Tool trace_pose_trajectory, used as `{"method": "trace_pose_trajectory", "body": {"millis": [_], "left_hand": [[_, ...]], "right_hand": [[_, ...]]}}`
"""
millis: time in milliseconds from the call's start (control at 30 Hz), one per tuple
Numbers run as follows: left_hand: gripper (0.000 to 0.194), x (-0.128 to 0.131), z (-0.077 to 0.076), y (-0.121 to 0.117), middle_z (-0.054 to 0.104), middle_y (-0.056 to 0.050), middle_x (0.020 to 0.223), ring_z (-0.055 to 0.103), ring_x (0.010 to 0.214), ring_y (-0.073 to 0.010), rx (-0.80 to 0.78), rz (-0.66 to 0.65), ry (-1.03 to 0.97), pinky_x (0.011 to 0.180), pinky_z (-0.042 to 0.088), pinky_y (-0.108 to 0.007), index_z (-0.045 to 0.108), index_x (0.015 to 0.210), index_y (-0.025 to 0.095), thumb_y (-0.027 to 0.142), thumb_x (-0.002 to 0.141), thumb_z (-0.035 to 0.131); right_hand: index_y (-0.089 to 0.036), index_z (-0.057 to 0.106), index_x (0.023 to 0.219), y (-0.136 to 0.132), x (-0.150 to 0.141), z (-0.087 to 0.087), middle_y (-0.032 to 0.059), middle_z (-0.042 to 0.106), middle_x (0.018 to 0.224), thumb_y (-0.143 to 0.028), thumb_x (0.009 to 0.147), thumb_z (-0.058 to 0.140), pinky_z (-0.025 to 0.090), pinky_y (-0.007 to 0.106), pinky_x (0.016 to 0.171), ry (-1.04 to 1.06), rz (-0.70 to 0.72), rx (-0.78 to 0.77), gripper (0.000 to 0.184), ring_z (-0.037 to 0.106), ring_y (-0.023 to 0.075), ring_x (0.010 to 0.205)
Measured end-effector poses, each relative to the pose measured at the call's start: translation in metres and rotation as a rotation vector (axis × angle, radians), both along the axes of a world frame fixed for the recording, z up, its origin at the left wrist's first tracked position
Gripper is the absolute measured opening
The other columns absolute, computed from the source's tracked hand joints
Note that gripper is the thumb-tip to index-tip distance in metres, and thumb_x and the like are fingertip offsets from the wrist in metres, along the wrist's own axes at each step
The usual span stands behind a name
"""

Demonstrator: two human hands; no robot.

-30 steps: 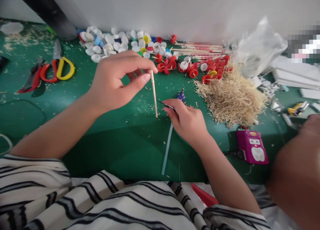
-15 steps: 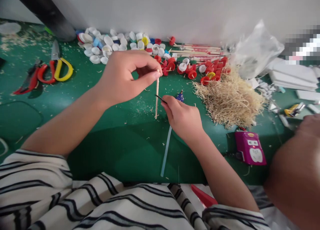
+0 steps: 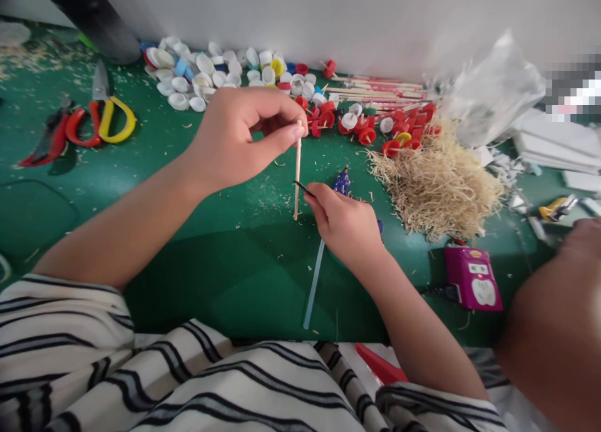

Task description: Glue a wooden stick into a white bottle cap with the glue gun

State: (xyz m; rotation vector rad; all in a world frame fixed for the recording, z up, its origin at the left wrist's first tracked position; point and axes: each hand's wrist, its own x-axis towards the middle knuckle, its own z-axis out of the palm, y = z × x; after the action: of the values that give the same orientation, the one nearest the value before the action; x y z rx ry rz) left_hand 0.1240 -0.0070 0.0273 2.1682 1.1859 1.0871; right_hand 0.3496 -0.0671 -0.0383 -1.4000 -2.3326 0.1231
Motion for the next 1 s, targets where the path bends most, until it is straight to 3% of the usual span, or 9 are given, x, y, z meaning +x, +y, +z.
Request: {"method": "trace_pose_trajectory", "body": {"millis": [333, 767, 1000], "left_hand": [[0.018, 0.000, -0.012, 0.002, 0.071, -0.002, 0.085, 0.070, 0.077, -0.0140, 0.120, -0.043, -0.016, 0.073, 0.055, -0.030, 0.070, 0.093, 0.019, 0.025, 0.103, 0.057], [0.020, -0.005, -0.017, 0.006, 0.071, -0.003, 0.084, 0.066, 0.071, -0.0126, 0.118, -0.045, -0.055, 0.070, 0.052, -0.029, 0.068, 0.089, 0.018, 0.027, 0.102, 0.057], [0.017, -0.005, -0.015, 0.006, 0.069, -0.001, 0.081, 0.063, 0.067, -0.0111, 0.098, -0.027, -0.074, 0.066, 0.048, -0.028, 0.067, 0.084, 0.019, 0.020, 0.098, 0.058]], "right_hand": [[-0.019, 0.078, 0.127, -0.003, 0.001, 0.004, 0.0074, 0.081, 0.083, -0.041, 0.112, 0.045, 0.044, 0.032, 0.063, -0.098, -0.035, -0.074, 0.042, 0.075, 0.0234, 0.071], [-0.021, 0.078, 0.130, -0.006, 0.000, 0.004, 0.0086, 0.085, 0.093, -0.041, 0.112, 0.047, 0.041, 0.032, 0.062, -0.185, -0.056, -0.176, 0.041, 0.076, 0.0238, 0.076], [-0.024, 0.078, 0.131, -0.009, -0.001, 0.007, 0.0078, 0.087, 0.102, -0.040, 0.112, 0.050, 0.038, 0.032, 0.062, -0.266, -0.084, -0.224, 0.039, 0.078, 0.0243, 0.081]]}}
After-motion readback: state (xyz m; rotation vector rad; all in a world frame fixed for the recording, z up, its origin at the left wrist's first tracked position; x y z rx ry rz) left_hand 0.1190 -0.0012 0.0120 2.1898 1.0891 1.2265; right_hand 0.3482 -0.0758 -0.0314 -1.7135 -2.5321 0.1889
